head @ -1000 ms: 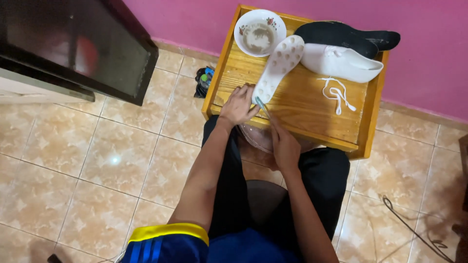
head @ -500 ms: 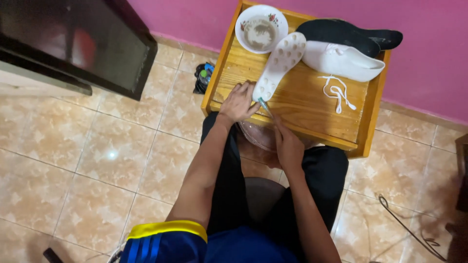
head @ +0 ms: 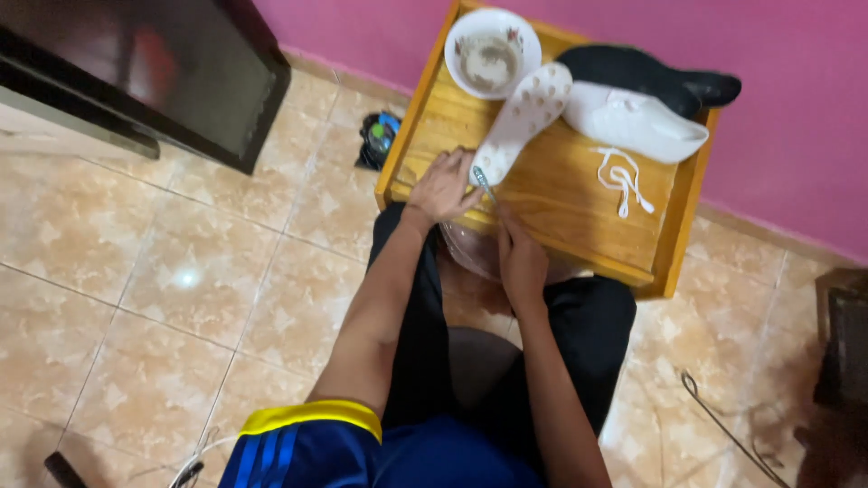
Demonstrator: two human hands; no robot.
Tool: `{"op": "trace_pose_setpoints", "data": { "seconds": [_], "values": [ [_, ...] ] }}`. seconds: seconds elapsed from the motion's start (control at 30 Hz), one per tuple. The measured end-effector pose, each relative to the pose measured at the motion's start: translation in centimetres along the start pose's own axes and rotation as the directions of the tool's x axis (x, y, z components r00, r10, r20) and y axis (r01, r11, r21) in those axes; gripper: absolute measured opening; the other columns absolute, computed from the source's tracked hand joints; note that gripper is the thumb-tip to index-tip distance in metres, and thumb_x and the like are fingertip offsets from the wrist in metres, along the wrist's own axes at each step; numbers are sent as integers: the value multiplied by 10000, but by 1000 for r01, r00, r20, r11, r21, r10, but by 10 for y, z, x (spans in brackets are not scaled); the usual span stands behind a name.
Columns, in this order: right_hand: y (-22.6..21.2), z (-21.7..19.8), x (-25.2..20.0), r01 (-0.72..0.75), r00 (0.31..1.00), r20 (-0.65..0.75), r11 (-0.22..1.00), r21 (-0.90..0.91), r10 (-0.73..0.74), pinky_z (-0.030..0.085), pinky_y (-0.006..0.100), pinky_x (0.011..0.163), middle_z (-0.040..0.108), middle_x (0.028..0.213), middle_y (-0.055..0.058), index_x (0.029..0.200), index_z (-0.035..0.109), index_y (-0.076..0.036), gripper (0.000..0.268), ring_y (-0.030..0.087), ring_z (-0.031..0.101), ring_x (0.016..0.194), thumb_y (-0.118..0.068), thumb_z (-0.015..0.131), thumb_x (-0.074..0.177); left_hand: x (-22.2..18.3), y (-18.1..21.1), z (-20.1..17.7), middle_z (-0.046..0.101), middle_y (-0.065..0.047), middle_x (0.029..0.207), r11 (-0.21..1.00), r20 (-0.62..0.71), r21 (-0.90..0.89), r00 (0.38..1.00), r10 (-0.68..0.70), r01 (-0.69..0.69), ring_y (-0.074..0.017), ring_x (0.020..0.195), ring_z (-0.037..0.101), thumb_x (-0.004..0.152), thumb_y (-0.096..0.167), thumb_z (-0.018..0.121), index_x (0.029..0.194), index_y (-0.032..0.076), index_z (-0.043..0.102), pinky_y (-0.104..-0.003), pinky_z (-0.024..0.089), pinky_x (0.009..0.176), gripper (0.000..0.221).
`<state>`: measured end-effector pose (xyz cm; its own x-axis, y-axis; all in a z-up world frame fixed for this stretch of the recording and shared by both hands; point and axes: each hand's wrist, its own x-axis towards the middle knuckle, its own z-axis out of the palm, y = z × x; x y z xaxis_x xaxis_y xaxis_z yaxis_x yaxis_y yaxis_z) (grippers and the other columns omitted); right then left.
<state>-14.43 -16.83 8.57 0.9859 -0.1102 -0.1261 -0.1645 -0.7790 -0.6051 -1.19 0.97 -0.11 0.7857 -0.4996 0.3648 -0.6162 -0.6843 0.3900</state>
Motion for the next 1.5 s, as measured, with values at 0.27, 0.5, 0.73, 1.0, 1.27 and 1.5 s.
{"op": "trace_pose_setpoints", "data": {
  "seconds": [0.27, 0.5, 0.73, 1.0, 1.27, 1.5],
  "values": [
    [6, -20, -15, 25, 999, -20, 999, -42, -26, 554, 449, 944, 684, 1316, 78, 1501, 545, -297, 403, 306, 682, 1112, -246, 497, 1104, 3, 4, -16, 658, -129, 911, 999, -11, 12, 999, 54, -53, -247, 1115, 577, 1005, 502, 501, 1271, 21, 489, -382, 455, 949, 550],
    [-26, -21, 6, 103, 995, -17, 994, 22, -103, 528, 448, 1008, 637, 1390, 37, 1498, 528, -292, 397, 262, 637, 1208, -262, 462, 1107, 1, -3, -2, 643, -107, 949, 1000, -51, 5, 999, 16, -15, -247, 1090, 609, 971, 477, 557, 1280, 24, 479, -375, 469, 928, 554],
    [-10, -32, -22, -37, 997, 65, 999, 5, 36, 512, 485, 1013, 643, 1368, 98, 1490, 549, -201, 401, 310, 643, 1191, -313, 442, 1120, -2, 3, -8, 670, -125, 915, 999, -27, 19, 999, 47, -47, -227, 1104, 574, 992, 487, 527, 1277, 27, 497, -365, 456, 938, 542],
    [-31, -25, -8, -127, 989, 80, 992, -10, 127, 507, 572, 982, 708, 1243, 157, 1374, 652, -205, 422, 425, 643, 1142, -418, 451, 1070, 1, 3, -7, 640, -110, 946, 1000, -8, 1, 1000, 21, -21, -250, 1104, 612, 979, 489, 546, 1291, 41, 478, -386, 472, 945, 550],
    [-46, -24, -9, -94, 994, 57, 991, 99, 88, 513, 539, 994, 675, 1291, 177, 1479, 552, -197, 420, 404, 635, 1168, -317, 434, 1095, 2, -2, -1, 635, -126, 1044, 1000, 18, 16, 1000, 4, -5, -266, 1083, 616, 978, 546, 517, 1277, 34, 464, -394, 471, 948, 595],
    [0, 6, -21, -157, 987, 46, 986, 55, 154, 572, 495, 903, 743, 1157, 149, 1483, 568, -265, 406, 391, 704, 1042, -350, 450, 1104, 5, -3, -2, 623, -102, 1009, 999, 30, 47, 999, 20, -21, -247, 1056, 630, 965, 569, 513, 1285, 41, 472, -381, 461, 958, 619]
  ]
}}
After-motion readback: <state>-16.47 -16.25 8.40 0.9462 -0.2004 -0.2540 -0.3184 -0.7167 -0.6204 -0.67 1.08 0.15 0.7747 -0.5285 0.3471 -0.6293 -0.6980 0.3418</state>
